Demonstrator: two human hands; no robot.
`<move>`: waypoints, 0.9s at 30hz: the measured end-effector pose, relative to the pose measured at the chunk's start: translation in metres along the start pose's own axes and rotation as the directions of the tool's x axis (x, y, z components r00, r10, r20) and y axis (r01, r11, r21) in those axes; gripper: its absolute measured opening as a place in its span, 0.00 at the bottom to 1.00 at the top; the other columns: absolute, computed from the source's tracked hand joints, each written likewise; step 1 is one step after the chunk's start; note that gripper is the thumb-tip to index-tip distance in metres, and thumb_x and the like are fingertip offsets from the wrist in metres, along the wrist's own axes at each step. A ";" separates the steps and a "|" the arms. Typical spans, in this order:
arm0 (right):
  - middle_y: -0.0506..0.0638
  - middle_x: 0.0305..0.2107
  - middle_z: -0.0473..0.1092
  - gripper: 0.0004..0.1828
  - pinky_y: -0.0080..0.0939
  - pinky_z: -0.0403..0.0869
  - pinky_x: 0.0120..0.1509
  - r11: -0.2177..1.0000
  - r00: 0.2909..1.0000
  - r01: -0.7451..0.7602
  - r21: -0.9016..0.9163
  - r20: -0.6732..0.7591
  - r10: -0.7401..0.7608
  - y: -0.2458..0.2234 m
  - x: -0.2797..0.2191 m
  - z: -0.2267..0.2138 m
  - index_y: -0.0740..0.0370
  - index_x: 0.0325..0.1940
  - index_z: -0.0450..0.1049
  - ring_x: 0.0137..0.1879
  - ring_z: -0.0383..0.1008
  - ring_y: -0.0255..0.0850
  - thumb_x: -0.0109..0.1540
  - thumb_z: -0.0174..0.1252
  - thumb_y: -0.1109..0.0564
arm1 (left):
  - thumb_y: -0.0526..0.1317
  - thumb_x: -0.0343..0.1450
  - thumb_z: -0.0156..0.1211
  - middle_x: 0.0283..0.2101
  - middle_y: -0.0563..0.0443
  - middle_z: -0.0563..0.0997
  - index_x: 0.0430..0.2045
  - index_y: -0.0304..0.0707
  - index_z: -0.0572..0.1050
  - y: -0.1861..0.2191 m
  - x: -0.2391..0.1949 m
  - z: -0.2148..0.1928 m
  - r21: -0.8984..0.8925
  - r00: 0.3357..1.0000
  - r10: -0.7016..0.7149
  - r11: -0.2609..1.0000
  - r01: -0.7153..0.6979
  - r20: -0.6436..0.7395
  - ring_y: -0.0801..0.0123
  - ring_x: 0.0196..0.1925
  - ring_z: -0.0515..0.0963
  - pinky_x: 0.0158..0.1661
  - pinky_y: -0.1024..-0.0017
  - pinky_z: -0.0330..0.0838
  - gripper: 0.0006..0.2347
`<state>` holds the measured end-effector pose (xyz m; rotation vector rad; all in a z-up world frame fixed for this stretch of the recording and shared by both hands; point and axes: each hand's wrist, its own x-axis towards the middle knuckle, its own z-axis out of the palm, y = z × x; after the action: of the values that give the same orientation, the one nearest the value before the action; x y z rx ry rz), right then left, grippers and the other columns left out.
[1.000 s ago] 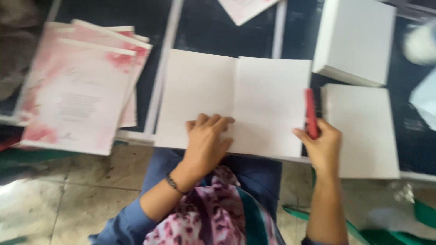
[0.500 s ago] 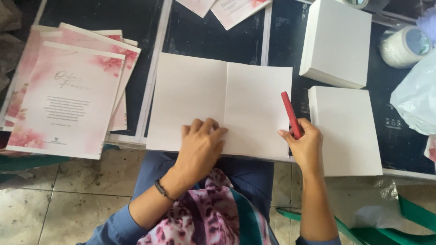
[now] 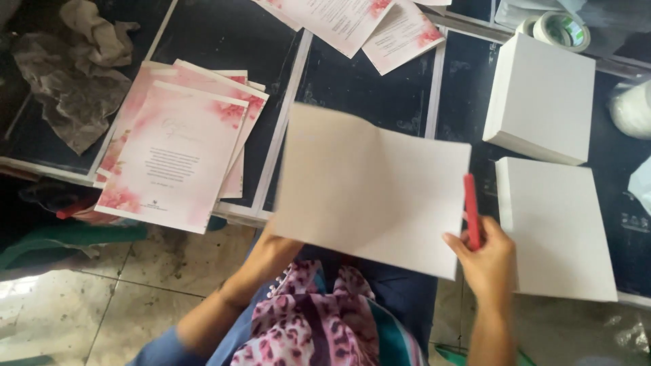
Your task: Folding printed paper sheets and using a hand tool to crease the folds.
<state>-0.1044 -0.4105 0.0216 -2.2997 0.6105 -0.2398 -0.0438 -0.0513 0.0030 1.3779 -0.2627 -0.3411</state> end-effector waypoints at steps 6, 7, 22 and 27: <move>0.53 0.30 0.80 0.13 0.41 0.74 0.42 0.985 0.985 0.170 -0.015 -0.022 -0.170 -0.012 0.005 0.030 0.63 0.45 0.83 0.35 0.80 0.42 0.59 0.69 0.55 | 0.37 0.74 0.52 0.74 0.37 0.59 0.41 0.50 0.73 -0.035 0.075 0.061 0.144 0.897 0.395 0.894 -0.425 0.199 0.48 0.79 0.60 0.73 0.54 0.53 0.06; 0.51 0.26 0.79 0.09 0.38 0.68 0.34 0.995 0.999 0.043 0.092 0.009 -0.044 -0.027 -0.001 0.021 0.64 0.39 0.82 0.26 0.69 0.37 0.64 0.63 0.55 | 0.37 0.75 0.50 0.75 0.35 0.59 0.50 0.44 0.70 -0.030 0.069 0.071 0.523 0.891 0.363 0.721 -0.454 0.272 0.41 0.78 0.57 0.73 0.48 0.49 0.10; 0.51 0.35 0.74 0.22 0.46 0.71 0.43 0.950 0.960 0.279 -0.143 0.048 -0.275 0.006 0.004 -0.006 0.50 0.70 0.74 0.32 0.71 0.45 0.71 0.53 0.55 | 0.41 0.72 0.58 0.74 0.38 0.66 0.71 0.32 0.61 -0.050 -0.001 0.102 0.562 0.632 0.297 0.294 -0.773 0.715 0.52 0.76 0.66 0.75 0.51 0.52 0.29; 0.56 0.43 0.75 0.25 0.47 0.74 0.58 0.600 0.635 0.773 -0.207 0.261 -0.727 -0.033 -0.009 0.077 0.60 0.49 0.77 0.49 0.75 0.52 0.50 0.51 0.73 | 0.38 0.77 0.48 0.70 0.39 0.73 0.65 0.32 0.70 -0.079 -0.007 0.096 0.537 0.602 0.319 0.273 -0.798 0.732 0.50 0.76 0.67 0.77 0.53 0.50 0.20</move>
<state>-0.0739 -0.3391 -0.0102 -2.7286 -0.5060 -0.3818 -0.0929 -0.1487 -0.0577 2.0018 -1.5608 0.1527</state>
